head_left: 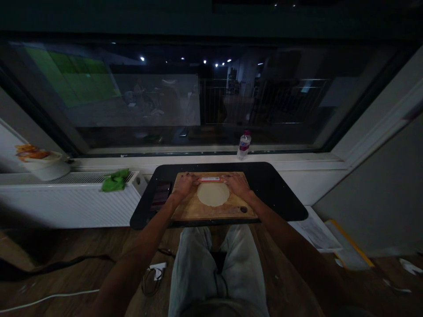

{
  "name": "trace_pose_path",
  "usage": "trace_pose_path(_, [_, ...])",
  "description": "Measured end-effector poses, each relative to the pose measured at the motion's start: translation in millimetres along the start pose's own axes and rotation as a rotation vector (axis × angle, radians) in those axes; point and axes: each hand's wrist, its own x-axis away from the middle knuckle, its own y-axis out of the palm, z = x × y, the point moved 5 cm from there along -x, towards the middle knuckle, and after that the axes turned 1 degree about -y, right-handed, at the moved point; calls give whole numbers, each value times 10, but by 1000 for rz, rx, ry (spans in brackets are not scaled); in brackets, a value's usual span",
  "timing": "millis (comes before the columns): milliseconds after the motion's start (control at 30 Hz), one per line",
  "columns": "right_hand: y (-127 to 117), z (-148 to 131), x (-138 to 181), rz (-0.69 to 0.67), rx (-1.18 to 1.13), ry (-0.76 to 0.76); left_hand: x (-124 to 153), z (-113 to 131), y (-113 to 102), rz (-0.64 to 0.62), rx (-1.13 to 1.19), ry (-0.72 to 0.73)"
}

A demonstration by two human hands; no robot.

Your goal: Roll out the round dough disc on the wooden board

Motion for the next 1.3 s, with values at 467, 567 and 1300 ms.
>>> trace_pose_path(467, [94, -219, 685, 2, -15, -86, 721, 172, -6, -1, 91, 33])
trace_pose_path(567, [104, -306, 917, 7, -49, -102, 966, 239, 0, -4, 102, 48])
trace_pose_path(1300, [23, -209, 853, 19, -44, -114, 1014, 462, -269, -16, 1, -1])
